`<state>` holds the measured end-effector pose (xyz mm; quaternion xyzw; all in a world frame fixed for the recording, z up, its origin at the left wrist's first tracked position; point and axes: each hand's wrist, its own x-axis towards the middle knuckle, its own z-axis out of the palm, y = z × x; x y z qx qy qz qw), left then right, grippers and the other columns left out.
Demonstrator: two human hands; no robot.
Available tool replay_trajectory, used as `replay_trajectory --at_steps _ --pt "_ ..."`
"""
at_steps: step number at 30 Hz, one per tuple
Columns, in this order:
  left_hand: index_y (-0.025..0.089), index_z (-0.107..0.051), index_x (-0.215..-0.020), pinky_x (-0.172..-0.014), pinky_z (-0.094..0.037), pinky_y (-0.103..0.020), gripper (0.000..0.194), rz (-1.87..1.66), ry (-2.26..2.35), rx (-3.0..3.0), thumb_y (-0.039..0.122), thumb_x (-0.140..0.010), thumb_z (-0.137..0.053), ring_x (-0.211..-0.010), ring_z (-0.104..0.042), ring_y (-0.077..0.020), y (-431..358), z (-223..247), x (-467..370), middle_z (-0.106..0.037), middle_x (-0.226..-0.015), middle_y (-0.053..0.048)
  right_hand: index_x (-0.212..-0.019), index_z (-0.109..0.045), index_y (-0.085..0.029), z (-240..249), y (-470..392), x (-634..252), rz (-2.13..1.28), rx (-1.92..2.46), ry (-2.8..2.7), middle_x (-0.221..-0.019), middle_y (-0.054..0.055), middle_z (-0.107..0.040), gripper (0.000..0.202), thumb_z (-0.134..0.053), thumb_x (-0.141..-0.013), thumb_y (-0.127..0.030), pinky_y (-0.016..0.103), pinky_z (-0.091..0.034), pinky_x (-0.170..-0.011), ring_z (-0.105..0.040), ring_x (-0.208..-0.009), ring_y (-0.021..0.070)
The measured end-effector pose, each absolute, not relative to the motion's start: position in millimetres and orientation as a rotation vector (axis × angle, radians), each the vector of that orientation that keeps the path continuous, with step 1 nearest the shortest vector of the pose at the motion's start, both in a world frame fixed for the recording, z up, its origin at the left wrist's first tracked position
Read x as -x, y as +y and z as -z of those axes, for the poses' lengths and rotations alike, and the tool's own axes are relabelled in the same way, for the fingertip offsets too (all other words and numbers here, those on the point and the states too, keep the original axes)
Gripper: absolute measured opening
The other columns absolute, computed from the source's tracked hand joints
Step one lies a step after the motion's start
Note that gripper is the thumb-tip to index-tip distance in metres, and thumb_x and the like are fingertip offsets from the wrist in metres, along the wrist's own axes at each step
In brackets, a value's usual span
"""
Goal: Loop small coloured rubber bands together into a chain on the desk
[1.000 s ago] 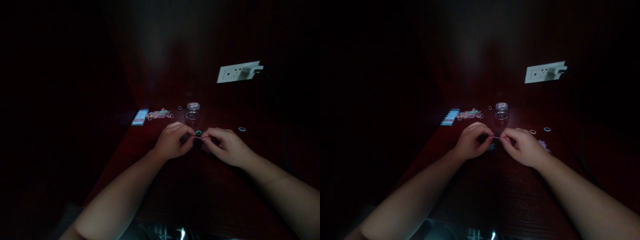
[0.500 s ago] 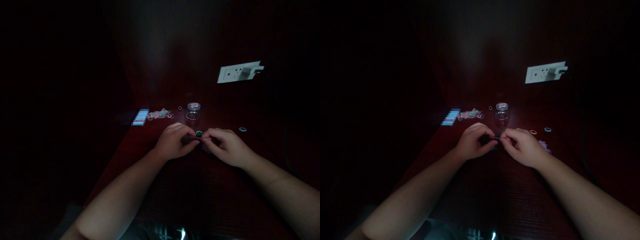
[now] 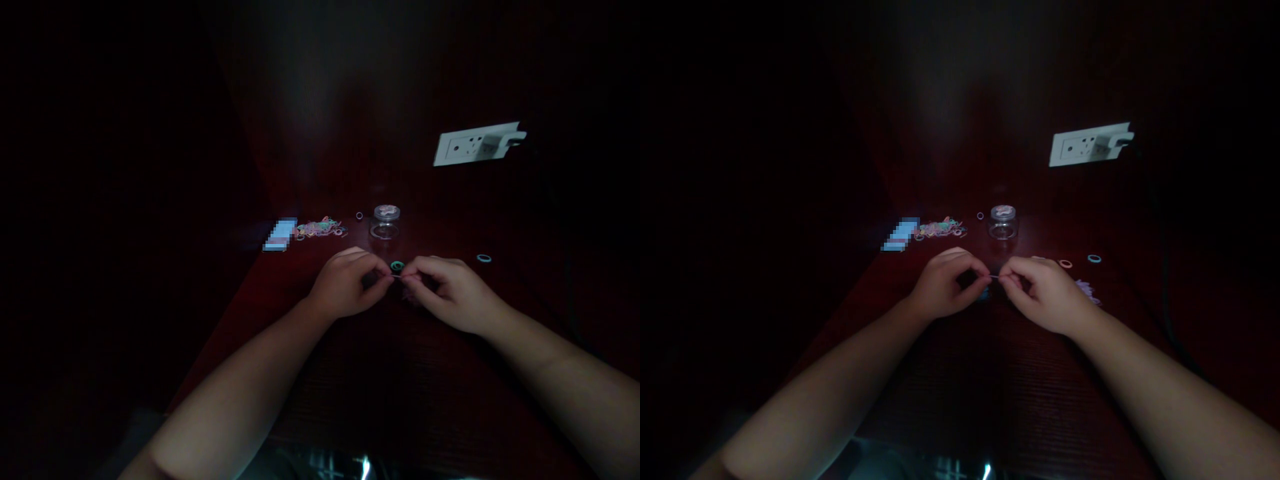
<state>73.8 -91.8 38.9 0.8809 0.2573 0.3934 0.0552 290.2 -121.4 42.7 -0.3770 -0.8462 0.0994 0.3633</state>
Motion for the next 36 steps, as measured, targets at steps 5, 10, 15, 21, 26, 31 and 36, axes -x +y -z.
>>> replay_trajectory --at_steps 5,10,15,21,26,31,36 --pt "0.021 -0.063 -0.088 -0.080 -0.049 -0.032 0.009 -1.199 0.772 -2.671 0.028 -0.091 -0.060 -0.081 -0.063 -0.0158 -91.8 -37.9 -73.4 -0.070 -0.083 0.000 -0.078 -0.061 -0.020 -42.3 -120.9 -291.6 -0.244 0.994 -2.175 -0.063 0.000 -0.061 0.017 -0.055 -0.092 -0.027 0.028 -0.041 -0.058 -0.055 -0.057 0.0143" --pt "0.021 -0.063 -0.088 -0.078 -0.049 -0.032 0.009 -1.180 0.771 -2.684 0.028 -0.091 -0.059 -0.080 -0.062 -0.0157 -92.1 -38.2 -73.3 -0.069 -0.082 0.000 -0.078 -0.061 -0.020 -41.1 -121.3 -293.3 -0.258 1.014 -2.173 -0.063 0.000 -0.061 0.018 -0.054 -0.093 -0.028 0.028 -0.041 -0.058 -0.055 -0.058 0.0146" --pt "0.020 -0.063 -0.089 -0.079 -0.049 -0.032 0.010 -1.186 0.759 -2.681 0.027 -0.092 -0.058 -0.080 -0.061 -0.0155 -92.7 -38.9 -73.3 -0.069 -0.082 0.000 -0.079 -0.061 -0.020 -41.5 -121.4 -293.1 -0.266 1.021 -2.180 -0.065 0.000 -0.060 0.017 -0.054 -0.093 -0.027 0.028 -0.042 -0.059 -0.055 -0.058 0.0148" --pt "0.020 -0.064 -0.088 -0.078 -0.049 -0.032 0.012 -1.173 0.768 -2.697 0.028 -0.093 -0.056 -0.079 -0.061 -0.0160 -92.4 -38.8 -72.8 -0.069 -0.081 -0.001 -0.084 -0.061 -0.020 -42.7 -121.2 -293.1 -0.253 0.970 -2.157 -0.070 0.001 -0.059 0.010 -0.056 -0.091 -0.024 0.029 -0.044 -0.061 -0.056 -0.063 0.0157" --pt "0.020 -0.064 -0.088 -0.078 -0.049 -0.033 0.012 -1.174 0.770 -2.692 0.029 -0.092 -0.056 -0.079 -0.061 -0.0164 -92.2 -38.7 -72.8 -0.069 -0.081 -0.001 -0.089 -0.061 -0.019 -43.8 -121.2 -292.3 -0.231 0.940 -2.137 -0.074 0.001 -0.058 0.003 -0.058 -0.089 -0.021 0.029 -0.044 -0.061 -0.056 -0.065 0.0158" --pt "0.020 -0.064 -0.088 -0.079 -0.049 -0.032 0.011 -1.170 0.764 -2.691 0.028 -0.092 -0.057 -0.080 -0.061 -0.0158 -92.0 -37.6 -72.9 -0.070 -0.082 0.000 -0.085 -0.062 -0.020 -45.7 -121.5 -290.7 -0.203 0.906 -2.145 -0.073 0.002 -0.057 0.007 -0.057 -0.090 -0.019 0.029 -0.043 -0.062 -0.054 -0.066 0.0159" --pt "0.021 -0.064 -0.088 -0.079 -0.049 -0.032 0.011 -1.162 0.788 -2.696 0.028 -0.092 -0.057 -0.080 -0.061 -0.0160 -91.5 -36.6 -73.1 -0.069 -0.082 0.000 -0.084 -0.062 -0.020 -45.4 -121.2 -291.3 -0.198 0.903 -2.138 -0.072 0.001 -0.057 0.008 -0.058 -0.090 -0.018 0.029 -0.042 -0.061 -0.054 -0.065 0.0156"
